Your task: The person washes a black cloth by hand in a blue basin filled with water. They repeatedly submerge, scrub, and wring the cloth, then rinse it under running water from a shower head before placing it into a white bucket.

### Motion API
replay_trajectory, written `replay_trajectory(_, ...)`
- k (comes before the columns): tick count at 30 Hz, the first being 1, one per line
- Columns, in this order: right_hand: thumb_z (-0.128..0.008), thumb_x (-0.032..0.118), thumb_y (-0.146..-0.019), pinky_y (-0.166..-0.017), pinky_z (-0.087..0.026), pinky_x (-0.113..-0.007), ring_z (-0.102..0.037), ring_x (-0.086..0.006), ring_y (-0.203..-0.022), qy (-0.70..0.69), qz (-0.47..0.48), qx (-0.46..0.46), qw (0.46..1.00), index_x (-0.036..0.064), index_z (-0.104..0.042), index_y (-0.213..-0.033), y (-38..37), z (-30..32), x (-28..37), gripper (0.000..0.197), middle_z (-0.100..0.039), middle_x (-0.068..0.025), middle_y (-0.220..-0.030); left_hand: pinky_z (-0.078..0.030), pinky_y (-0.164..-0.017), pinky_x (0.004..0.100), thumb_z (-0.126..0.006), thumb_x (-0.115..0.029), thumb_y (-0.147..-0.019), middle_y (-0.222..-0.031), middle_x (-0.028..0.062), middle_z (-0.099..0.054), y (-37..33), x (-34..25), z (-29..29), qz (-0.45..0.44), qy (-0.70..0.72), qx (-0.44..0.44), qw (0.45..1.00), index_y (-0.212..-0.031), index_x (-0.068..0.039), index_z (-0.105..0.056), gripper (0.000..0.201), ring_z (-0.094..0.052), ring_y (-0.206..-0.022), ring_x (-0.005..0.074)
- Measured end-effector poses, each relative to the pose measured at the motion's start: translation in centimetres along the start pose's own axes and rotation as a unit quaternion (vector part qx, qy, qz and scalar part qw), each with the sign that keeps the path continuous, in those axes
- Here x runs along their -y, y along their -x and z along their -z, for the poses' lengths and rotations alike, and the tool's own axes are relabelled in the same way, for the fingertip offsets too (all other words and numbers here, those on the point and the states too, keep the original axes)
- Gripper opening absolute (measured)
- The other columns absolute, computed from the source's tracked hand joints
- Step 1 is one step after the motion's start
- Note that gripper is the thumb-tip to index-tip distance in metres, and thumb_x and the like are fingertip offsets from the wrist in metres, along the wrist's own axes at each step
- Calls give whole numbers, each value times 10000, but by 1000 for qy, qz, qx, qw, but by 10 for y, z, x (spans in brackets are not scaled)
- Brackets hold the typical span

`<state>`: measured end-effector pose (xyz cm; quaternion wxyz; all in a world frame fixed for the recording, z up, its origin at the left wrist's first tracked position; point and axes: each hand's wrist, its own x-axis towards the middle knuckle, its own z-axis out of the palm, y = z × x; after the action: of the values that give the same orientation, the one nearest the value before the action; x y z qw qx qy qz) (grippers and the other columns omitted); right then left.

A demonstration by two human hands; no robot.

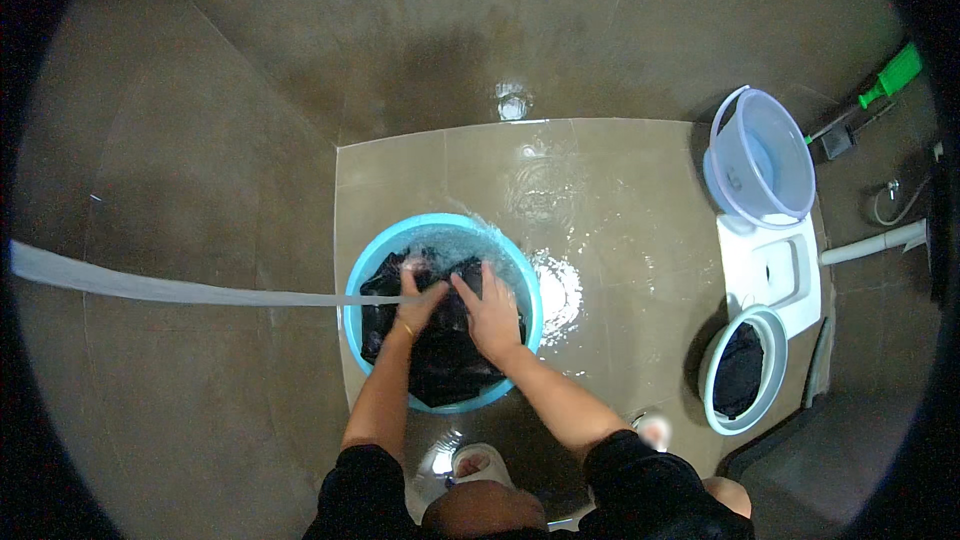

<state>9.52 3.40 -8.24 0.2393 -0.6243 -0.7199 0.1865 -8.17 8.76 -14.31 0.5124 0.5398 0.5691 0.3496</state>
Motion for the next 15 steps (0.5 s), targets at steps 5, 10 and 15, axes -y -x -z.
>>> replay_trajectory(5, -507, 79, -801, -1042, -269, -488, -312, -410, -1268, 16, -146, 292, 945, 239, -443, -1301, -15, -27, -14, 529, -354, -213, -1366, -289, -1040, 410, -620, -378, -817, -1437, 221, -229, -6, 39, -27, 108, -319, 35, 941, -1439, -62, -111, 863, -340, -1261, 365)
replay_trajectory(10, -469, 283, -888, -1002, -342, -470, -435, -344, -1199, 1, -153, 41, 987, 211, -520, -1231, 4, -86, -33, 354, -470, -140, -1307, -345, -992, 362, -521, -291, -890, -1299, 136, -426, -58, 107, -32, 213, 231, -99, 944, -1368, -50, -284, 586, -438, -1166, 283)
replay_trajectory(15, -456, 450, -885, -993, -348, -460, -478, -309, -1128, -817, -377, -1, 437, 84, -508, -1228, -14, -37, -53, 504, -505, -120, -1265, -398, -910, 332, -464, -147, -889, -1058, 70, -557, -32, 49, -43, -29, 86, -90, 992, -1079, -34, -540, 234, -522, -988, 200)
